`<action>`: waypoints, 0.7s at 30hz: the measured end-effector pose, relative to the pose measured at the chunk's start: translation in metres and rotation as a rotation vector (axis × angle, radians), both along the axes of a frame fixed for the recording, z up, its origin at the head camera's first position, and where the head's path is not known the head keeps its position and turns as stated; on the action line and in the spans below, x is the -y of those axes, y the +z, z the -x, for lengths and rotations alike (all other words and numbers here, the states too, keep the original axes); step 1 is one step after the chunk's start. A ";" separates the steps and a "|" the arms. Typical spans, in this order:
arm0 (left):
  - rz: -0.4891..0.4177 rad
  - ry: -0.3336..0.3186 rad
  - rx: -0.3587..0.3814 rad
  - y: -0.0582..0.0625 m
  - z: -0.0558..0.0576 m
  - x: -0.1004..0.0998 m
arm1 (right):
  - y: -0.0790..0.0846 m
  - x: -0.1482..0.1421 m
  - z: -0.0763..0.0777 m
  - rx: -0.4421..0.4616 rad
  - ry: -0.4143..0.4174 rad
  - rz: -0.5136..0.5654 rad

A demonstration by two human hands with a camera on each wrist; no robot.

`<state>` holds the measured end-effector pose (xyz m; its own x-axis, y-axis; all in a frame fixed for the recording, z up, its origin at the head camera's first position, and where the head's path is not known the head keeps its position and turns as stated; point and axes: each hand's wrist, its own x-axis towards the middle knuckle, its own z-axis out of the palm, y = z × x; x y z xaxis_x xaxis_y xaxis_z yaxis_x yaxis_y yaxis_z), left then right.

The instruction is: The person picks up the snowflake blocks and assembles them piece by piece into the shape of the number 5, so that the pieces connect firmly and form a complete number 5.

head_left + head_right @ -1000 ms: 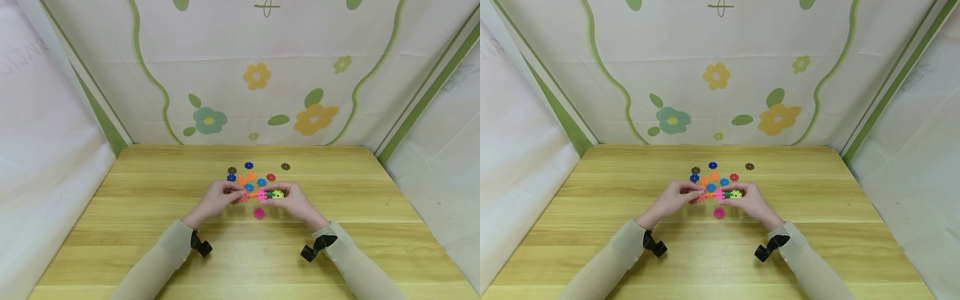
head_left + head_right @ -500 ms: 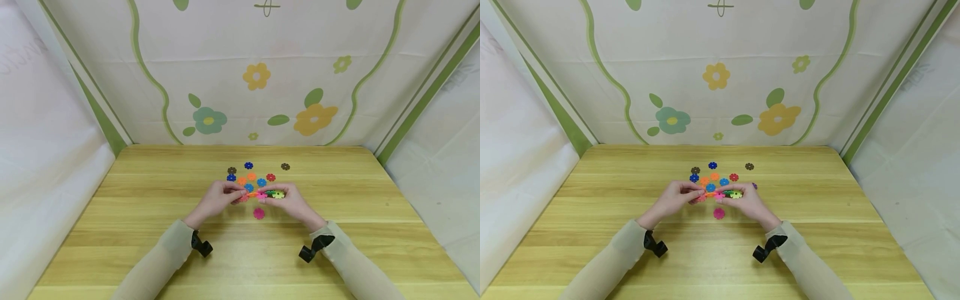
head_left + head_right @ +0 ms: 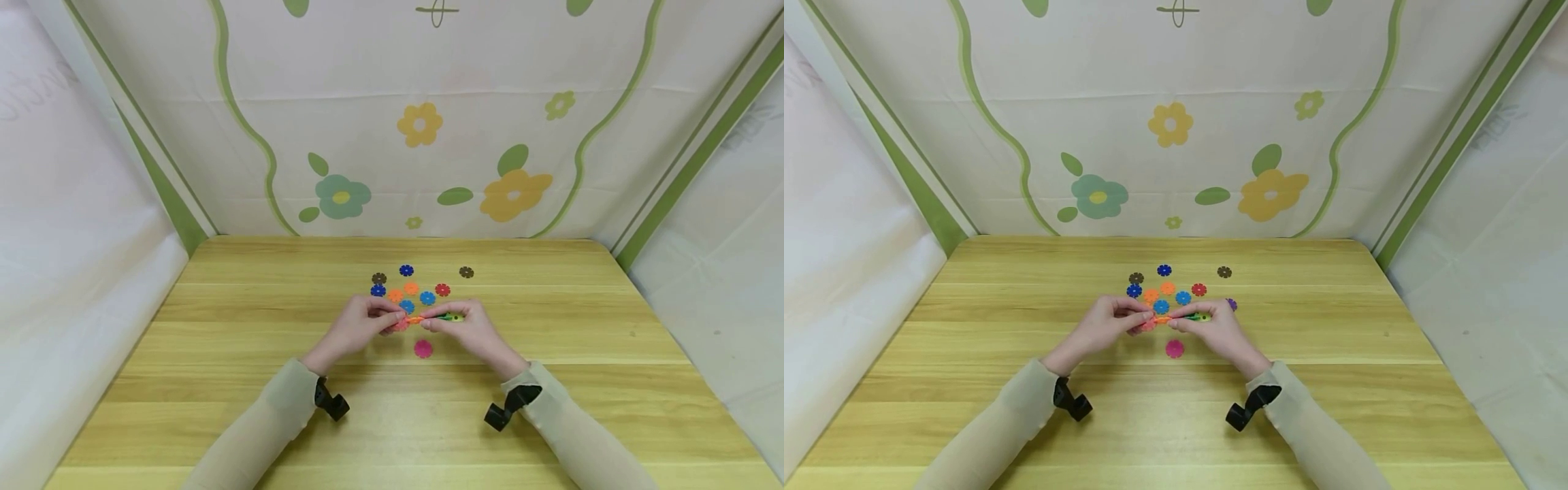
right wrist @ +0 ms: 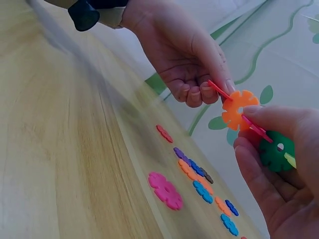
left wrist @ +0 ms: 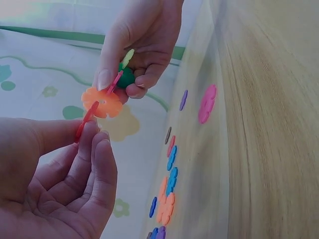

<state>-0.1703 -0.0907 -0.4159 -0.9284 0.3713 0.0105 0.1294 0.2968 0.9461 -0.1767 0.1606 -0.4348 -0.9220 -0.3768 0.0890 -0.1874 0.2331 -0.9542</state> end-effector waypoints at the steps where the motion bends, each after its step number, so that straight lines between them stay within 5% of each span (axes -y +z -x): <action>1: -0.002 -0.002 -0.001 0.000 0.000 0.000 | 0.000 0.000 0.000 0.006 -0.001 0.007; 21: 0.019 0.020 -0.032 0.001 -0.003 -0.006 | -0.003 0.005 -0.002 -0.030 0.004 0.000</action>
